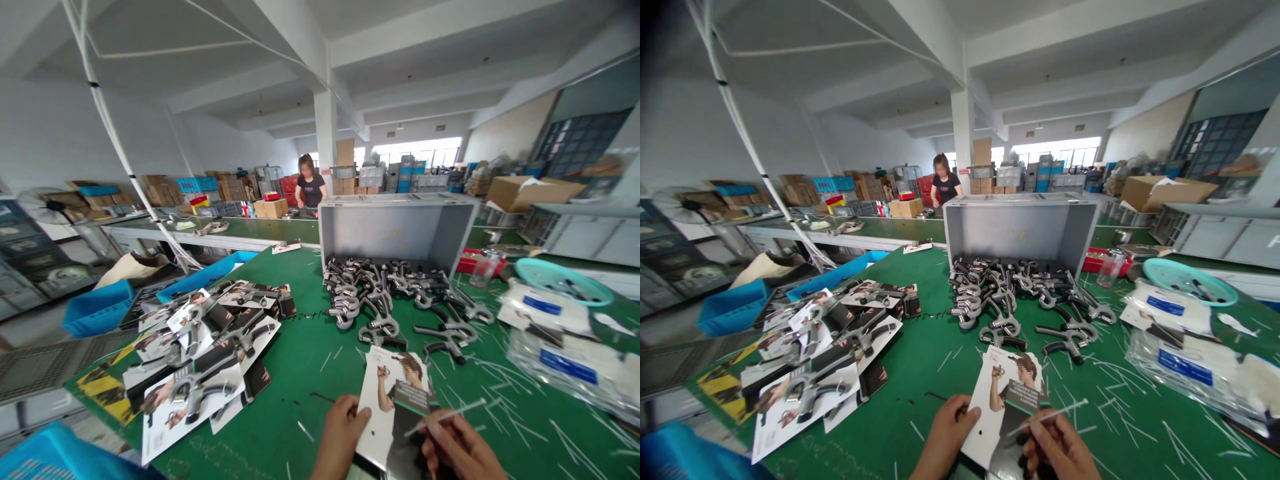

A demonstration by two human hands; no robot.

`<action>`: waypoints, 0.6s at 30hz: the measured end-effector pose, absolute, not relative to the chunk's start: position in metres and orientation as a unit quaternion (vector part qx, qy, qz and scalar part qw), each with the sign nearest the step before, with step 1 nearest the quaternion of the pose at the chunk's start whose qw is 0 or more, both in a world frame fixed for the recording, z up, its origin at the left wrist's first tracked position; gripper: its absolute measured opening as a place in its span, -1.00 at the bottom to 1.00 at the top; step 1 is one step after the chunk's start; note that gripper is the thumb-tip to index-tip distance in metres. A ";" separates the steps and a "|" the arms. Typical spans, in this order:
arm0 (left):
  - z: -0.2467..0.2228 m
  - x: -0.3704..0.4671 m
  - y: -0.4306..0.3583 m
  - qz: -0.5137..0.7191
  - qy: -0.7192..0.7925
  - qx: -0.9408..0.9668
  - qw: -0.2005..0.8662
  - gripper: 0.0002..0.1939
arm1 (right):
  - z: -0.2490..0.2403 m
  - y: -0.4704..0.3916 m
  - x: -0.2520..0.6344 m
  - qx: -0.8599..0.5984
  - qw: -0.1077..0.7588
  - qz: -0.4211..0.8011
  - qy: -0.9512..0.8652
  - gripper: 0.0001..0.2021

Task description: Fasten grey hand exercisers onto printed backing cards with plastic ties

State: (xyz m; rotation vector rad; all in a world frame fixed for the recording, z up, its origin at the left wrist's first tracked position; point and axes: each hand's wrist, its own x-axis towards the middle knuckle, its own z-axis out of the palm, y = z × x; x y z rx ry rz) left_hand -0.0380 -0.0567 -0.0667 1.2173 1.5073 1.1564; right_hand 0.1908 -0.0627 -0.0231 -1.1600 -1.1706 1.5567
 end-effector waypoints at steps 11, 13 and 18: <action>-0.042 -0.071 -0.100 0.487 0.513 0.331 0.625 -0.50 | -0.016 -0.042 0.147 -0.440 0.386 0.533 -0.611 -0.73; -0.047 -0.072 -0.104 0.497 0.511 0.325 0.622 -0.50 | -0.025 -0.039 0.136 -0.431 0.370 0.485 -0.665 -0.76; -0.051 -0.078 -0.103 0.505 0.505 0.318 0.624 -0.51 | -0.039 -0.035 0.127 -0.432 0.364 0.401 -0.721 -0.79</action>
